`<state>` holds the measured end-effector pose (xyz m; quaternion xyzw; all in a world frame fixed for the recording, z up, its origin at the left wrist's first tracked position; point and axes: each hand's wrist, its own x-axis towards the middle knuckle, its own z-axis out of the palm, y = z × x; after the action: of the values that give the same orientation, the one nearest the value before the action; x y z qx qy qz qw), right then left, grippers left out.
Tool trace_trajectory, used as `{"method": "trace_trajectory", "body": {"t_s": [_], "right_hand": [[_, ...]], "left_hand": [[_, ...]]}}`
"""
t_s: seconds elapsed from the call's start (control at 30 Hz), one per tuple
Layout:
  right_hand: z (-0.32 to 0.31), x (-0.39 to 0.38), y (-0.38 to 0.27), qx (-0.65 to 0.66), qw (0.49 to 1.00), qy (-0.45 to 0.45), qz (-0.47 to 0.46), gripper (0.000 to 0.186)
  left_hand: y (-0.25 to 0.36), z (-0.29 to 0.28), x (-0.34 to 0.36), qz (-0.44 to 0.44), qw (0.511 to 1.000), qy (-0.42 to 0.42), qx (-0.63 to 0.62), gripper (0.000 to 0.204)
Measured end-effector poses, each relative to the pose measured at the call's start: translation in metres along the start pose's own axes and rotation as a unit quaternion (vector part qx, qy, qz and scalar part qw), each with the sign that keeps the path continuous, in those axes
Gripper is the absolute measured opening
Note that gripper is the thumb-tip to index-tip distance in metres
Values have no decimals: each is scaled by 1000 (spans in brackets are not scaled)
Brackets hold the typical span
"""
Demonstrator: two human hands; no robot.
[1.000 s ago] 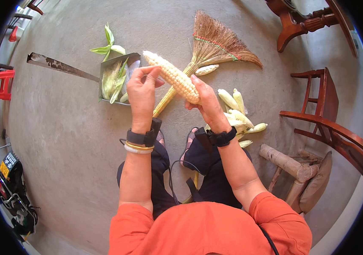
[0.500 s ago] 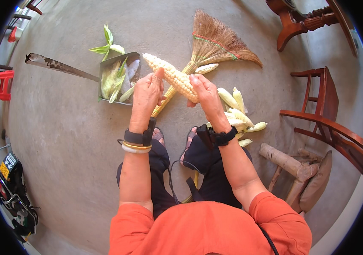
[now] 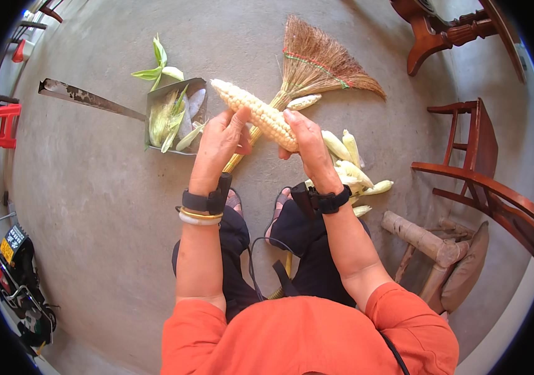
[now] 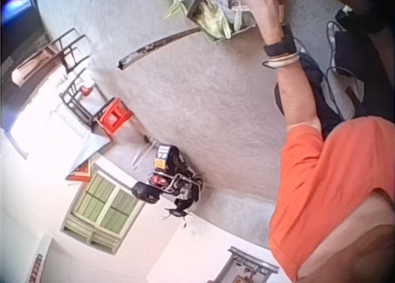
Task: The person sweeps debris into a dustpan using a broom and then husks corn by hand.
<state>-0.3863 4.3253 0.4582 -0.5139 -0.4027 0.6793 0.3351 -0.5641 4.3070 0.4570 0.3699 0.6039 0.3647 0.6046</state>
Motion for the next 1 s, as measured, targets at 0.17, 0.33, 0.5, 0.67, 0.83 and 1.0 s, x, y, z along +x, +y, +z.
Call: {"method": "trace_trajectory", "body": {"t_s": [0.17, 0.33, 0.5, 0.67, 0.83, 1.0], "right_hand": [[-10, 5, 1, 50, 996, -31, 63, 37], [-13, 8, 4, 207, 966, -117, 101, 42], [0, 0, -3, 111, 988, -81, 76, 39], [4, 2, 5, 39, 999, -17, 34, 38], [-1, 21, 25, 270, 958, 47, 81, 41], [-44, 35, 43, 369, 922, 58, 104, 38]], "left_hand": [[-10, -7, 7, 68, 992, 85, -66, 37], [8, -3, 2, 77, 971, 182, -133, 43], [1, 0, 2, 60, 996, 67, -21, 52], [-8, 2, 5, 82, 983, 130, 96, 44], [11, 33, 17, 102, 985, 129, -56, 25], [13, 78, 17, 115, 988, 63, -75, 23]]}}
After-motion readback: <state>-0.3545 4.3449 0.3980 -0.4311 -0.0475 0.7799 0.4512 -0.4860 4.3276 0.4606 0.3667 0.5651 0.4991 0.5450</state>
